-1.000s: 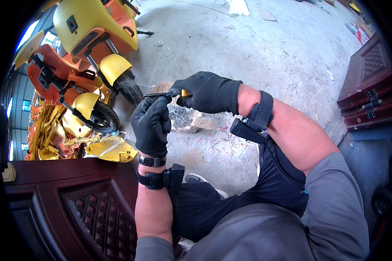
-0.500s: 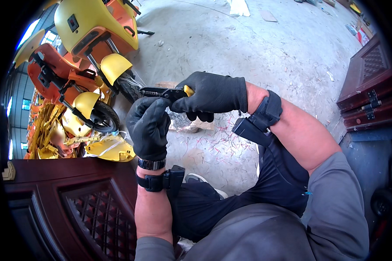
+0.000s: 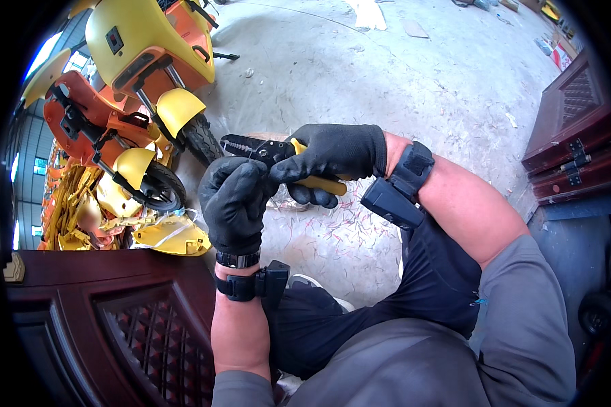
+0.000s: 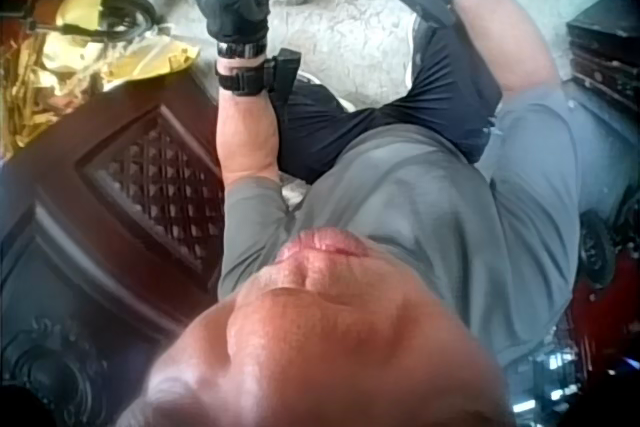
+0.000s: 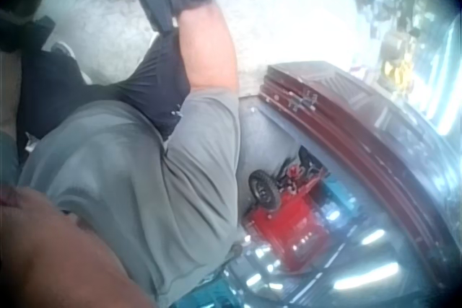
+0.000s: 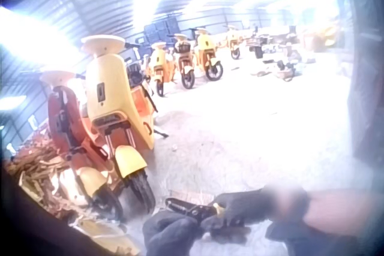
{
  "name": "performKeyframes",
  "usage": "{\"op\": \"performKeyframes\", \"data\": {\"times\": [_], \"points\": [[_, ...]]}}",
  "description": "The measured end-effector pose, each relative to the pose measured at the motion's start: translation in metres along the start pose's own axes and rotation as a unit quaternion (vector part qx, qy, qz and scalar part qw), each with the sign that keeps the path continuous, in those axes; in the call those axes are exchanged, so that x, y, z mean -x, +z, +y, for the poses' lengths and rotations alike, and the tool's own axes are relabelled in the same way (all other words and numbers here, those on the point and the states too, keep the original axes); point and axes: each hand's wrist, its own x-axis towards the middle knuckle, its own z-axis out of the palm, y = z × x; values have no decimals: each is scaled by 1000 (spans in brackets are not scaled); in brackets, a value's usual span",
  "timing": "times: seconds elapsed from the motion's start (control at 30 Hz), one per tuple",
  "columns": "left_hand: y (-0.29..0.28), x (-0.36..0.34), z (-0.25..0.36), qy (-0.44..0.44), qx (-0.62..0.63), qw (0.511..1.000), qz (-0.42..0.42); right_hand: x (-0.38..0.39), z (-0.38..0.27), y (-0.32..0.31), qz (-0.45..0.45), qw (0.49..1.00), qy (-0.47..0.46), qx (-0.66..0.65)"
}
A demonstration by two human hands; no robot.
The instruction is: The person sits on the floor and uses a pair of yellow-handled pliers to cut a bundle of thin, white cables. They repeatedly pull the cables taut and snip them into shorter pieces, which fall onto a cardboard box on the floor.
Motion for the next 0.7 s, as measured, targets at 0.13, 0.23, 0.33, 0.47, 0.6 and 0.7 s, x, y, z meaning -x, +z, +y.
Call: {"op": "performKeyframes", "data": {"times": [0.13, 0.23, 0.33, 0.47, 0.6, 0.7], "points": [[-2, -1, 0, -1, -16, 1000, 6, -1, 4, 2, -16, 999, -7, -47], [0, -3, -3, 12, -65, 997, 48, -8, 2, 1, 61, 995, -38, 72], [-5, -14, -20, 11, -125, 986, 106, -23, 11, -13, 192, 910, -127, 346], [-10, -14, -31, 16, -185, 973, 138, -31, 20, -23, 259, 804, -165, 508], [-10, -14, -29, 32, -197, 971, 132, -35, 21, -26, 260, 800, -180, 510], [-10, -15, -29, 39, -200, 970, 130, -35, 19, -28, 259, 803, -176, 507]]}}
